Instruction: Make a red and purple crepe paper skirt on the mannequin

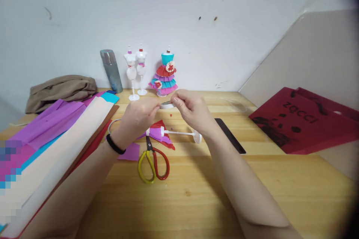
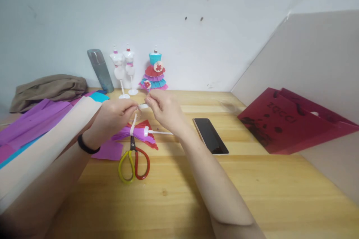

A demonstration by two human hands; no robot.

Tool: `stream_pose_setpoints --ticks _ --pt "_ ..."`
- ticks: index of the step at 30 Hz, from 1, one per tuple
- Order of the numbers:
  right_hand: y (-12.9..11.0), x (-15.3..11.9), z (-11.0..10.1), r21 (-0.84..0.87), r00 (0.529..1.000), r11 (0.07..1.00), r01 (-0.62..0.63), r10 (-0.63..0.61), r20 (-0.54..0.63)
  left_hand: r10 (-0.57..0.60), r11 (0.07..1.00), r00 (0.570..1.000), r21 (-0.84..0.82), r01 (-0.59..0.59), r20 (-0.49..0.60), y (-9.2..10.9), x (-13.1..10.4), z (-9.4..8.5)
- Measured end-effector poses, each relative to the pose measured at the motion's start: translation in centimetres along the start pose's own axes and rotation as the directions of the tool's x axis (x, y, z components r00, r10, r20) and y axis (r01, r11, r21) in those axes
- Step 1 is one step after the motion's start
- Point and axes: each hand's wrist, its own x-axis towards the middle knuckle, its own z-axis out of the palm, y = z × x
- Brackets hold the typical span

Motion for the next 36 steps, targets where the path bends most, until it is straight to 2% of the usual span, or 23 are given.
stream_pose_setpoints --ticks 4,9,12,15,19,22,25,28,32,36 --pt "-0.1 0.0 0.2 -0.019 1.0 1.0 -0.006 0.007 0.012 -0.022 0.976 1.0 0.218 0.02 0.007 0.4 -0.1 0.4" --pt "-0.1 0.0 0.6 -0.053 1.0 0.998 0.02 -0.02 0.007 -0.196 0.96 0.981 0.201 0.195 -0.016 1.1 0.1 0.4" --pt "0.2 0.0 0.7 -0.107 0.998 0.992 0.059 -0.061 -0.012 -0.289 0.957 0.956 0.054 0.286 0.049 1.2 0.4 -0.1" --pt "0.5 0.1 0.7 -0.106 0.998 0.992 0.062 -0.064 -0.02 -0.319 0.912 0.928 -0.205 0.356 0.193 0.9 0.6 -0.9" --pt "0.8 0.2 0.6 -0.055 1.0 0.998 0.024 -0.025 -0.012 -0.283 0.706 0.861 -0.515 0.485 0.423 -0.3 0.7 -1.5" --pt "1.0 0.2 0.5 -0.051 1.0 0.999 0.019 -0.02 -0.022 -0.232 0.594 0.809 -0.581 0.557 0.54 -1.3 0.6 -1.6" --pt "1.0 0.2 0.5 -0.062 1.0 0.998 0.024 -0.025 -0.018 -0.233 0.549 0.799 -0.604 0.578 0.554 -1.9 0.5 -1.3" --pt "0.9 0.2 0.6 -0.066 1.0 0.997 0.027 -0.027 -0.007 -0.246 0.559 0.812 -0.606 0.565 0.53 -1.8 0.4 -0.8" --pt "0.9 0.2 0.7 -0.084 0.999 0.996 0.034 -0.035 0.001 -0.224 0.623 0.852 -0.604 0.498 0.472 -1.2 0.4 -0.6" --pt "1.0 0.2 0.7 -0.113 0.999 0.993 0.032 -0.032 0.005 -0.241 0.808 0.862 -0.401 0.432 0.445 -1.7 0.4 -0.5"
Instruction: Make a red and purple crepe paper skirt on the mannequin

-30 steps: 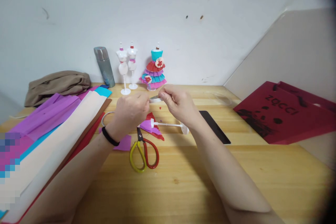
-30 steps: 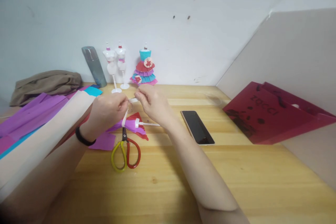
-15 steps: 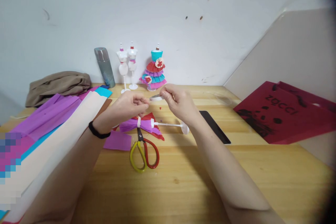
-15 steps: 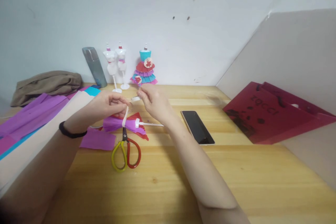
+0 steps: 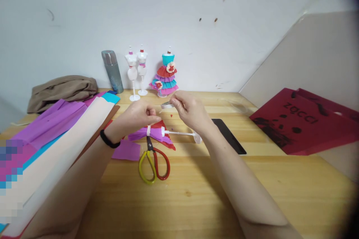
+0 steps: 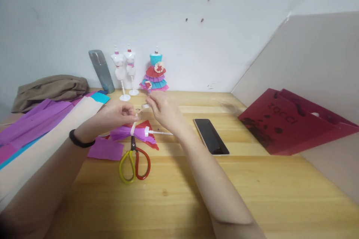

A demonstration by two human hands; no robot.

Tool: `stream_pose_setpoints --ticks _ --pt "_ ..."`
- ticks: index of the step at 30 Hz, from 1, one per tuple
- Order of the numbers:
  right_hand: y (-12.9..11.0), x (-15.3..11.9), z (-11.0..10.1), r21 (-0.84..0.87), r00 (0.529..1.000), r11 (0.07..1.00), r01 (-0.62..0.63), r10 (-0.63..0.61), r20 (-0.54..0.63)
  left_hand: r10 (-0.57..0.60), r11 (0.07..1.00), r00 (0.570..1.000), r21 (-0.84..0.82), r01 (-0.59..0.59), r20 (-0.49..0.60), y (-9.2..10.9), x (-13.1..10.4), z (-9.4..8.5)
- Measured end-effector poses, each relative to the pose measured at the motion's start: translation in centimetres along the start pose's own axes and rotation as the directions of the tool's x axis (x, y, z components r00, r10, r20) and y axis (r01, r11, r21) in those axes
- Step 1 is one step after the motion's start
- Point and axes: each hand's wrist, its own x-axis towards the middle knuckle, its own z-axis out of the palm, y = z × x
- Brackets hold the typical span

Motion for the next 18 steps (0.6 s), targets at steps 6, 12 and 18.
stream_pose_setpoints --ticks 6,12,18 --pt "0.2 0.0 -0.2 -0.006 1.0 1.0 0.0 0.0 -0.031 -0.013 0.996 0.996 -0.09 0.005 -0.089 -0.8 0.3 0.1" --pt "0.3 0.1 -0.1 0.006 0.998 1.0 -0.03 0.03 -0.046 -0.053 0.974 0.991 -0.224 0.024 -0.125 1.2 0.0 1.3" --pt "0.3 0.1 -0.2 0.061 0.996 0.994 -0.087 0.088 -0.013 -0.05 0.929 0.992 -0.37 0.004 -0.115 1.6 0.0 1.4"
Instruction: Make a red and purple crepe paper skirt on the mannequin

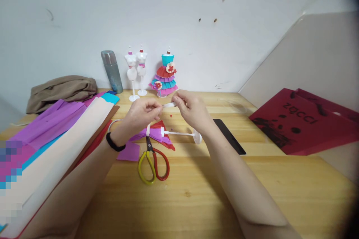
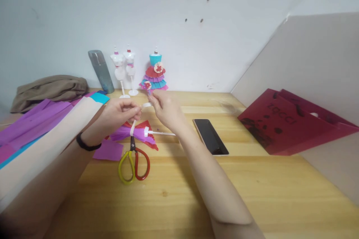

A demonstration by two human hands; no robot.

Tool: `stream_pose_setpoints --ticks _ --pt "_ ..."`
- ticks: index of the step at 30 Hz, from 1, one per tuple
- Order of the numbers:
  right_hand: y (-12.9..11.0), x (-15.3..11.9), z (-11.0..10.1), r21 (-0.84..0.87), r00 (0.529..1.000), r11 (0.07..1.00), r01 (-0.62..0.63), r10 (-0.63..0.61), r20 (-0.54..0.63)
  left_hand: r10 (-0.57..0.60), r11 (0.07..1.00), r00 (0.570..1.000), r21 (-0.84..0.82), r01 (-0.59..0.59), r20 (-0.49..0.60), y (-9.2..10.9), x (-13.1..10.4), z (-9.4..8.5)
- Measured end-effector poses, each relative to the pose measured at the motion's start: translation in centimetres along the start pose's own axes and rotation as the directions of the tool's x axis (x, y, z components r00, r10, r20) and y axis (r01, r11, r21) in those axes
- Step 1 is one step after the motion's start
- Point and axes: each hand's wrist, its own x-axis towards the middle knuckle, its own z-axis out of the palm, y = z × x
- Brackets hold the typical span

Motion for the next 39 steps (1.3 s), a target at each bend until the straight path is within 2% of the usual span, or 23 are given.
stream_pose_setpoints --ticks 4,7,11,13,16,20,22,25,29,35,39 --pt "0.1 0.0 0.0 0.108 0.997 0.992 -0.071 0.066 0.042 -0.042 0.999 0.999 -0.028 0.042 0.004 0.5 -0.1 -0.3" --pt "0.6 0.1 0.3 0.287 0.991 0.949 -0.13 0.121 0.051 -0.055 0.994 0.998 -0.089 0.056 0.016 0.6 -0.2 -0.5" --pt "1.7 0.2 0.9 0.534 0.988 0.831 -0.153 0.147 0.055 -0.161 0.939 0.968 -0.271 0.211 0.194 0.2 -0.2 -0.8" --pt "2.2 0.2 1.0 0.593 0.986 0.789 -0.163 0.142 0.082 -0.144 0.927 0.963 -0.309 0.212 0.23 0.0 -0.1 -1.0" --pt "2.4 0.3 0.4 0.555 0.989 0.819 -0.145 0.102 0.107 -0.089 0.978 0.985 -0.172 0.114 0.147 0.0 -0.1 -1.2" --pt "1.2 0.1 -0.6 0.288 0.999 0.957 -0.032 0.041 -0.023 0.052 0.985 0.999 0.164 -0.053 0.012 0.4 -0.2 -1.2" --pt "0.6 0.0 -0.9 0.225 0.998 0.972 -0.06 0.057 0.022 0.135 0.942 0.991 0.312 -0.126 -0.007 0.5 -0.4 -1.1" --pt "0.0 -0.2 -0.9 0.225 0.983 0.966 -0.129 0.094 0.158 0.223 0.853 0.975 0.484 -0.197 0.003 0.7 -0.6 -0.8" --pt "0.3 -0.2 -0.7 0.227 0.973 0.96 -0.162 0.118 0.197 0.291 0.791 0.956 0.558 -0.253 0.02 1.0 -1.0 -0.6" --pt "1.0 -0.1 -0.5 0.353 0.964 0.909 -0.222 0.151 0.219 0.391 0.693 0.92 0.648 -0.316 0.031 1.3 -1.4 -0.5" --pt "1.3 -0.1 -0.3 0.436 0.949 0.853 -0.287 0.192 0.25 0.414 0.699 0.91 0.628 -0.342 0.034 1.0 -1.2 -0.7"
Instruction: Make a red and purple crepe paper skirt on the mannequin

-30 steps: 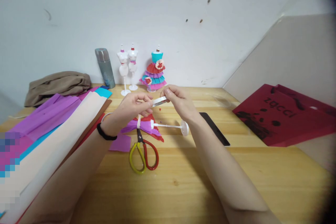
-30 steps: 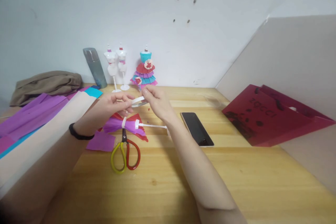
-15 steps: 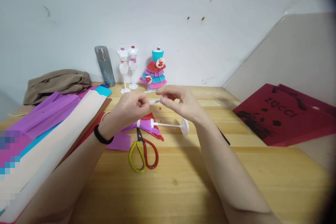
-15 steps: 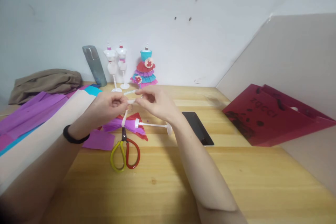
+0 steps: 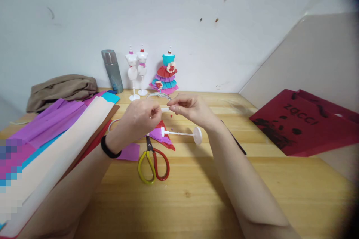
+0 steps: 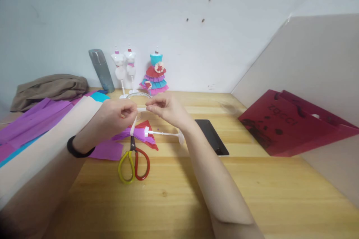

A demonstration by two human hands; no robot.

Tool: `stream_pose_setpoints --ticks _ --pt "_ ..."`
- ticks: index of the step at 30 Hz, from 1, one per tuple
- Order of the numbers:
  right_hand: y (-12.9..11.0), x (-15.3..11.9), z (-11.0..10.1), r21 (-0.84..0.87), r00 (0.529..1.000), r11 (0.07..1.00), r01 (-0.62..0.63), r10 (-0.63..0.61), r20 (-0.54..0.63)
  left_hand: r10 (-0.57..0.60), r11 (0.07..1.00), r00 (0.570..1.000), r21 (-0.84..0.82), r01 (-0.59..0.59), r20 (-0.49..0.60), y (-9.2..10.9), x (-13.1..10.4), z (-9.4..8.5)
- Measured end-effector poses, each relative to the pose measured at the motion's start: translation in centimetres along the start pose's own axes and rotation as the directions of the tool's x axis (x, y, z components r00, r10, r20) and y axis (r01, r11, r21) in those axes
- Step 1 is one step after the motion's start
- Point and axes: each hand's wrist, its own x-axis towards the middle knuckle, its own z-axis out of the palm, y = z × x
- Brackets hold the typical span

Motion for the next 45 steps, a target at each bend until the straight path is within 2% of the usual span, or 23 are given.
stream_pose_setpoints --ticks 6,10,12,14,16,19,22,26,28,30,32,34,37,40,45 --pt "0.2 0.1 0.1 0.032 0.999 0.999 0.029 -0.029 -0.017 -0.009 1.0 1.0 -0.01 0.009 0.006 -0.4 0.1 0.0" --pt "-0.1 0.1 0.5 0.051 0.997 0.998 0.02 -0.016 -0.071 0.006 1.0 1.0 0.007 -0.006 -0.003 -0.3 0.2 0.0" --pt "-0.1 0.1 0.5 0.056 0.995 0.998 0.017 -0.012 -0.094 -0.024 0.999 1.0 -0.033 0.024 0.0 -0.3 0.2 -0.1" --pt "-0.1 0.2 0.3 0.046 0.994 0.999 0.017 -0.012 -0.112 -0.104 0.983 0.994 -0.146 0.107 0.029 -0.5 0.4 -0.5" --pt "0.1 0.3 0.0 0.014 0.989 1.0 0.018 -0.016 -0.147 -0.225 0.912 0.968 -0.324 0.251 0.114 -0.8 0.5 -1.2" --pt "0.2 0.5 -0.7 -0.036 0.977 0.999 0.013 -0.021 -0.212 -0.354 0.718 0.9 -0.543 0.435 0.254 -1.4 0.7 -2.4" --pt "-0.2 0.3 -1.2 0.018 0.98 1.0 0.014 -0.01 -0.2 -0.361 0.595 0.877 -0.647 0.477 0.316 -2.3 0.7 -3.1" --pt "-0.8 0.0 -1.4 0.241 0.994 0.969 0.045 -0.021 -0.104 -0.341 0.53 0.87 -0.692 0.49 0.355 -3.1 0.7 -3.1" --pt "-0.6 0.1 -1.3 0.319 0.985 0.946 0.056 -0.001 -0.17 -0.341 0.52 0.868 -0.697 0.493 0.36 -3.1 0.7 -2.9" --pt "-0.1 0.4 -1.1 0.325 0.973 0.945 0.022 0.054 -0.223 -0.334 0.507 0.866 -0.704 0.497 0.372 -3.0 0.7 -2.8" --pt "0.3 0.5 -0.8 0.276 0.98 0.961 -0.027 0.08 -0.182 -0.317 0.505 0.867 -0.705 0.498 0.385 -2.7 0.7 -2.8" --pt "0.6 0.5 -0.6 0.232 0.994 0.973 -0.011 0.036 -0.107 -0.308 0.53 0.866 -0.684 0.501 0.394 -2.3 0.7 -2.8" --pt "0.4 -0.1 -0.4 0.267 0.999 0.963 0.042 -0.043 -0.001 -0.326 0.575 0.853 -0.631 0.521 0.408 -1.8 0.7 -2.8" --pt "-0.1 -0.7 -0.4 0.279 0.995 0.96 -0.021 -0.008 0.104 -0.333 0.577 0.842 -0.615 0.537 0.424 -1.4 0.8 -2.6" --pt "-1.1 -0.8 0.0 0.123 0.987 0.992 -0.015 -0.005 0.161 -0.326 0.585 0.832 -0.596 0.55 0.448 -1.2 0.8 -2.2"
